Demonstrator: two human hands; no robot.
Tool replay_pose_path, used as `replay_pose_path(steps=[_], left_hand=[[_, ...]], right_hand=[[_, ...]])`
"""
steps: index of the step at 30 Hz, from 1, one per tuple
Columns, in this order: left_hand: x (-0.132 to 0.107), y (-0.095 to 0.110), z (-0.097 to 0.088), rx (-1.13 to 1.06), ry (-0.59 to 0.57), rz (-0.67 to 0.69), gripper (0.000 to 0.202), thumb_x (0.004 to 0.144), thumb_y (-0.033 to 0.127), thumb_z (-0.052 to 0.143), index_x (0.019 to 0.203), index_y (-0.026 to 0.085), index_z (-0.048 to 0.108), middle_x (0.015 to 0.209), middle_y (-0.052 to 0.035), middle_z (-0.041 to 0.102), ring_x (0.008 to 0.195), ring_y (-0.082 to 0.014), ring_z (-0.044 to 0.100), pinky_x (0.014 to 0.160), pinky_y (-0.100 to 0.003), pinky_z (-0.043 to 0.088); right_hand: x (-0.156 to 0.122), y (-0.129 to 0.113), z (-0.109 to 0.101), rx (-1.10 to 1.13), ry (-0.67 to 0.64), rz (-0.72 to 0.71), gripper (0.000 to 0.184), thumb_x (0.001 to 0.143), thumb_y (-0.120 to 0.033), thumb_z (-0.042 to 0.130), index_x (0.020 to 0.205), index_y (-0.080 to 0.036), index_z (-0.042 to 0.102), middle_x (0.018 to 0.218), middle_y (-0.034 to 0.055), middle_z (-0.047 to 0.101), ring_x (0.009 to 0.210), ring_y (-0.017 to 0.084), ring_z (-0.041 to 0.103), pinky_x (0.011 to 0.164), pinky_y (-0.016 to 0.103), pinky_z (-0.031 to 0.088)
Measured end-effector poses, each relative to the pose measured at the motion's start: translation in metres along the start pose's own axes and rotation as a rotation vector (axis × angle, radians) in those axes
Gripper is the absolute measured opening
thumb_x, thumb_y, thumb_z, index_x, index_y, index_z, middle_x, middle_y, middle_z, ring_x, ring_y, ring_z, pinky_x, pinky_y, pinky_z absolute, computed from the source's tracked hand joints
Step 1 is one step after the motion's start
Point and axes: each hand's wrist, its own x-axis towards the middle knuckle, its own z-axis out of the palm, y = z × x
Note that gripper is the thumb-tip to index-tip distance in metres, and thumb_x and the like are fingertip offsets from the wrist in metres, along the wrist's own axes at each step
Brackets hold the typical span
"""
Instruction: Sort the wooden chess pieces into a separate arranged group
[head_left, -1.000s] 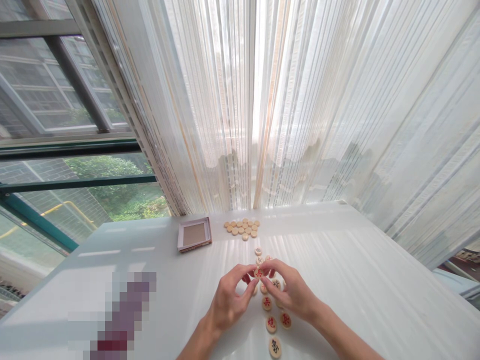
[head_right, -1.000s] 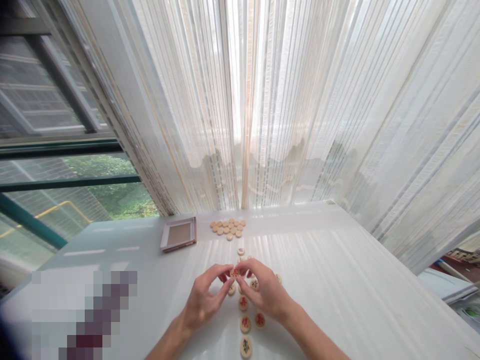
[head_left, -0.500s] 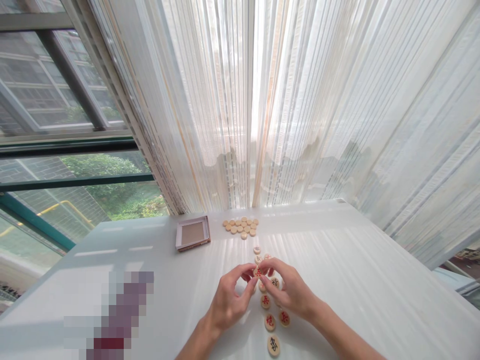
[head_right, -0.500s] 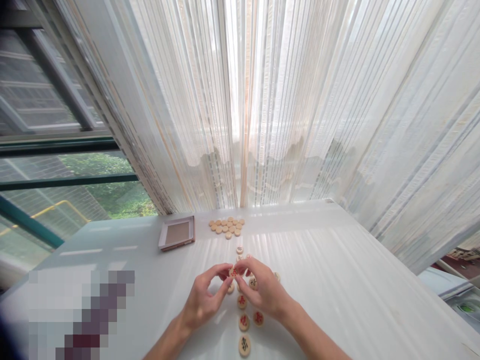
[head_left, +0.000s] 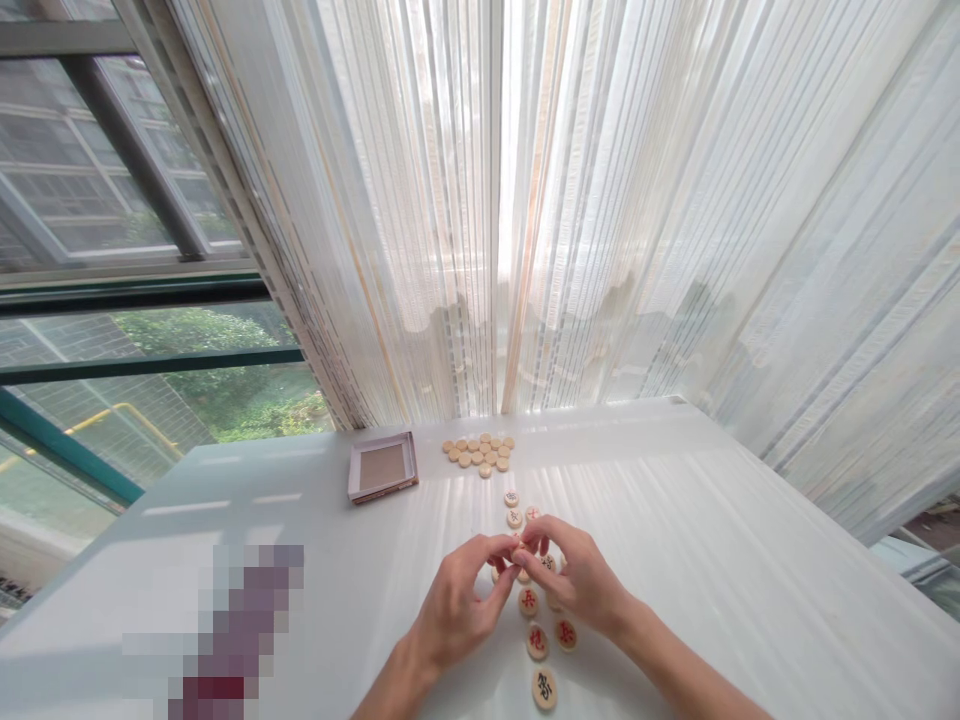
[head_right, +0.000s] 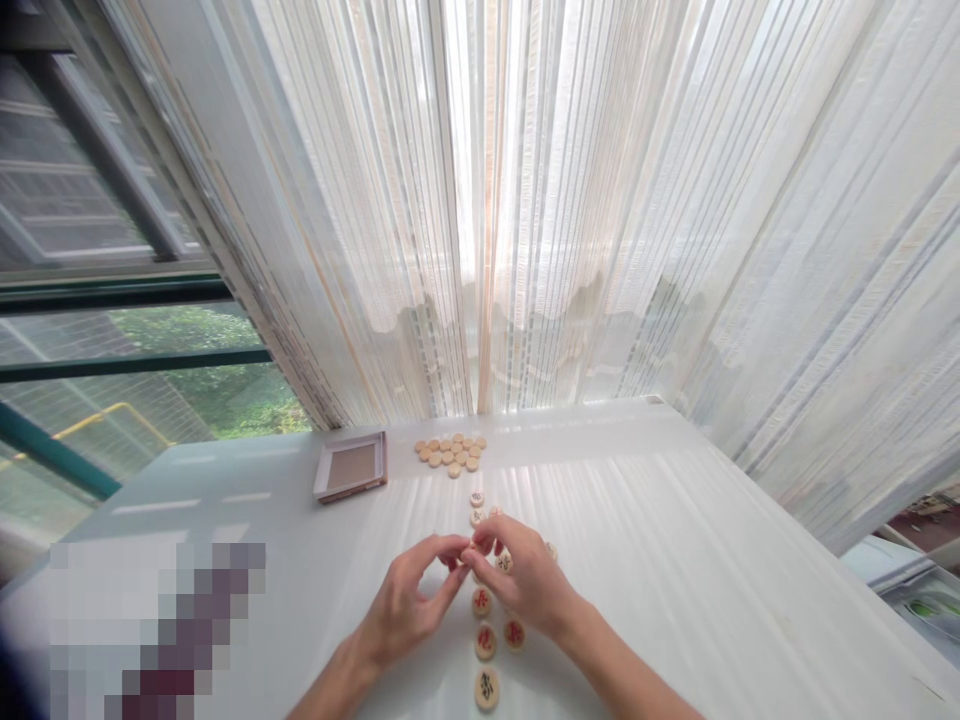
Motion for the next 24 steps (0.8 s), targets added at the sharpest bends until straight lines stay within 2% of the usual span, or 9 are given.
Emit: replay_pose_path(steps=[9, 14, 20, 24], left_hand=[[0.0008, -0.0025, -0.0021, 0.01, 0.036, -0.057, 0.024, 0.093, 0.021, 0.06, 0.117, 0.022, 0.062, 0.098, -0.0041, 0.073, 0.083, -0.0184, 0.068, 0.081, -0.032, 0.056], [0.0021, -0.0026, -0.0023, -0.055, 0.057, -0.114, 0.023, 0.093, 0.023, 0.061, 0.116, 0.021, 0.062, 0.098, -0.0047, 0.073, 0.084, -0.0187, 0.068, 0.081, -0.031, 0.055], [0.004, 0.0, -0.004, -0.111, 0.038, -0.139, 0.021, 0.094, 0.025, 0.06, 0.115, 0.021, 0.062, 0.101, -0.0055, 0.073, 0.085, -0.0186, 0.069, 0.082, -0.031, 0.055], [0.004, -0.0031, -0.0029, -0.122, 0.058, -0.187, 0.015, 0.093, 0.029, 0.062, 0.106, 0.022, 0.063, 0.088, -0.0029, 0.074, 0.08, -0.0182, 0.07, 0.078, -0.03, 0.056]], right_hand=[[-0.0009, -0.0029, -0.001, 0.008, -0.018, -0.019, 0.011, 0.099, -0.021, 0.049, 0.103, -0.024, 0.059, 0.088, 0.0019, 0.066, 0.077, 0.016, 0.062, 0.075, 0.029, 0.052], [0.0, -0.0059, -0.0021, 0.0, -0.04, -0.062, 0.019, 0.094, -0.017, 0.053, 0.111, -0.024, 0.057, 0.095, 0.0029, 0.067, 0.082, 0.017, 0.063, 0.084, 0.034, 0.052], [-0.0004, -0.0059, 0.0, -0.01, -0.032, -0.06, 0.021, 0.092, -0.017, 0.057, 0.112, -0.025, 0.057, 0.095, 0.0022, 0.067, 0.083, 0.017, 0.063, 0.084, 0.034, 0.052], [-0.0017, -0.007, 0.002, -0.02, -0.043, -0.062, 0.019, 0.093, -0.018, 0.058, 0.111, -0.026, 0.059, 0.095, 0.002, 0.067, 0.085, 0.017, 0.063, 0.082, 0.032, 0.052]])
